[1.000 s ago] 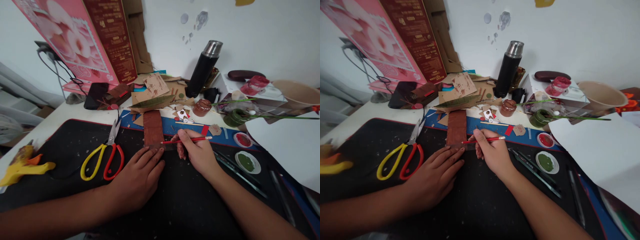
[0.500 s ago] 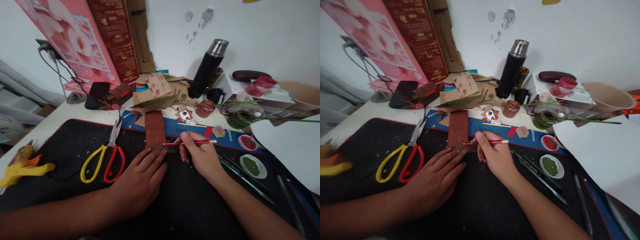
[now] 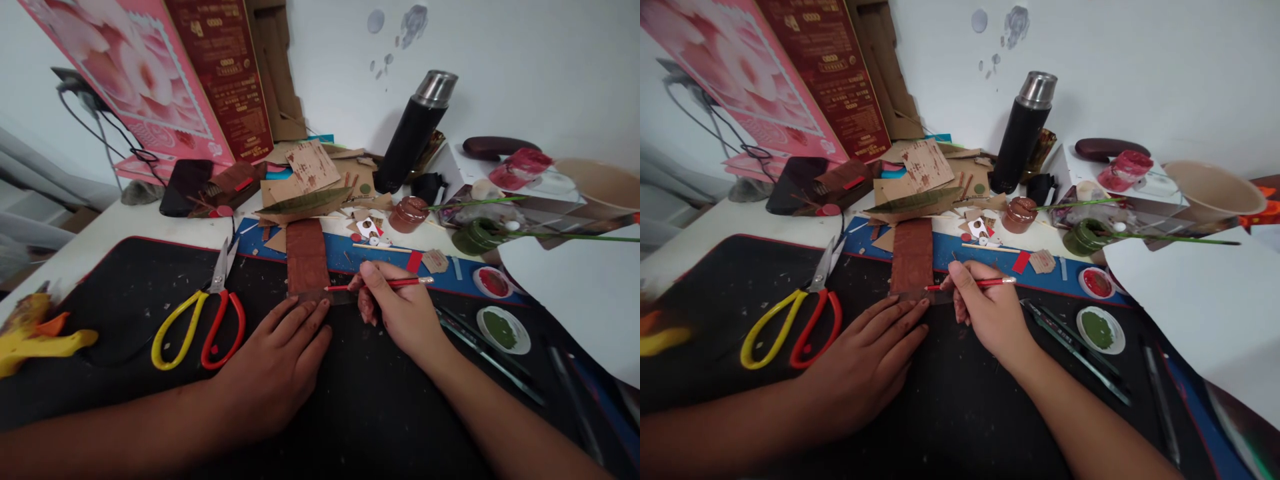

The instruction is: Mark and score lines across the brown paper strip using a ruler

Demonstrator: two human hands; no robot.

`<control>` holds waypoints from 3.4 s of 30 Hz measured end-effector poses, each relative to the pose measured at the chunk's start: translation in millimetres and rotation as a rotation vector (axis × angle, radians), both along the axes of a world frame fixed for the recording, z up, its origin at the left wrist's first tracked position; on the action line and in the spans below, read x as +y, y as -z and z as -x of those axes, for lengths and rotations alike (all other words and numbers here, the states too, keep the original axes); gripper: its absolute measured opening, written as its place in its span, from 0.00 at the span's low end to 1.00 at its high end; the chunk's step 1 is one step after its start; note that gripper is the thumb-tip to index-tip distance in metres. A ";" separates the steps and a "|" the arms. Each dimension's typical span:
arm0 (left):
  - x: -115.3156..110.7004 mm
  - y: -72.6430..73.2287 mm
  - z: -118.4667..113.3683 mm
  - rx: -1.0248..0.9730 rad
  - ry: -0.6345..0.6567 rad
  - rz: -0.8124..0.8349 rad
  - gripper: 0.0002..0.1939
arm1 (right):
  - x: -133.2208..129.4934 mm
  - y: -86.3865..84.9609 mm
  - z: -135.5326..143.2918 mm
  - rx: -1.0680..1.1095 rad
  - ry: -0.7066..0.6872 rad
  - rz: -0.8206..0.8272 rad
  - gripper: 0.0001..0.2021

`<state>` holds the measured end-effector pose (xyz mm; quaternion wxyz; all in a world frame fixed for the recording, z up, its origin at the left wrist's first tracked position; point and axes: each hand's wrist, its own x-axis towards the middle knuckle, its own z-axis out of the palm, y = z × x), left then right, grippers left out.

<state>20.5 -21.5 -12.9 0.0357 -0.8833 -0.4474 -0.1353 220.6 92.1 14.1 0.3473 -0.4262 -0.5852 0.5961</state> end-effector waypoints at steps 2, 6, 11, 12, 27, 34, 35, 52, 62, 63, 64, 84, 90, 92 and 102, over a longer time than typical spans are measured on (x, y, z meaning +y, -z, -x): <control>-0.5 0.4 0.5 0.003 0.001 0.009 0.23 | 0.2 -0.5 -0.9 0.000 0.024 0.009 0.24; -0.8 1.4 1.1 0.007 0.002 0.015 0.24 | 0.5 -0.4 -2.8 -0.019 0.058 -0.005 0.23; 0.4 1.2 0.5 0.006 0.004 0.008 0.24 | 2.0 0.6 -3.3 -0.042 0.058 -0.002 0.23; 0.6 0.8 0.4 0.006 0.004 0.009 0.24 | 2.3 0.6 -3.3 -0.033 0.059 0.001 0.23; -0.7 -1.3 1.4 -0.012 0.009 0.020 0.23 | 3.5 0.1 -2.6 0.009 0.087 0.037 0.21; 0.5 -0.8 0.5 -0.012 0.005 0.018 0.23 | 3.6 0.8 -2.1 0.033 0.089 0.028 0.22; 0.6 -0.7 0.4 -0.011 0.006 0.018 0.23 | 3.5 1.0 -2.2 0.036 0.088 0.028 0.22; 0.6 -0.9 0.6 -0.015 0.009 0.016 0.23 | 3.3 1.4 -1.9 0.018 0.071 0.016 0.21; 0.8 0.2 1.2 -0.011 0.010 0.013 0.22 | 2.9 1.3 -2.8 0.023 0.086 0.013 0.22; 0.6 0.2 1.2 -0.010 0.008 0.014 0.22 | 2.9 1.3 -3.0 0.023 0.090 0.015 0.22; 0.5 0.1 1.2 -0.010 0.006 0.015 0.22 | 3.0 1.3 -3.1 0.023 0.093 0.017 0.22; 0.4 -2.6 0.6 -0.033 0.006 0.026 0.22 | 3.3 -0.6 -3.2 0.017 0.097 0.018 0.21; 1.2 -2.7 -0.6 -0.027 0.004 0.023 0.21 | 3.2 -1.1 -3.1 -0.004 0.094 0.022 0.22; 0.8 -2.4 -0.5 -0.023 0.001 0.030 0.21 | 2.9 -1.3 -3.0 -0.002 0.098 0.021 0.22; 0.9 -2.2 0.7 -0.035 0.004 0.032 0.22 | 3.2 -0.3 -3.7 -0.003 0.087 0.019 0.21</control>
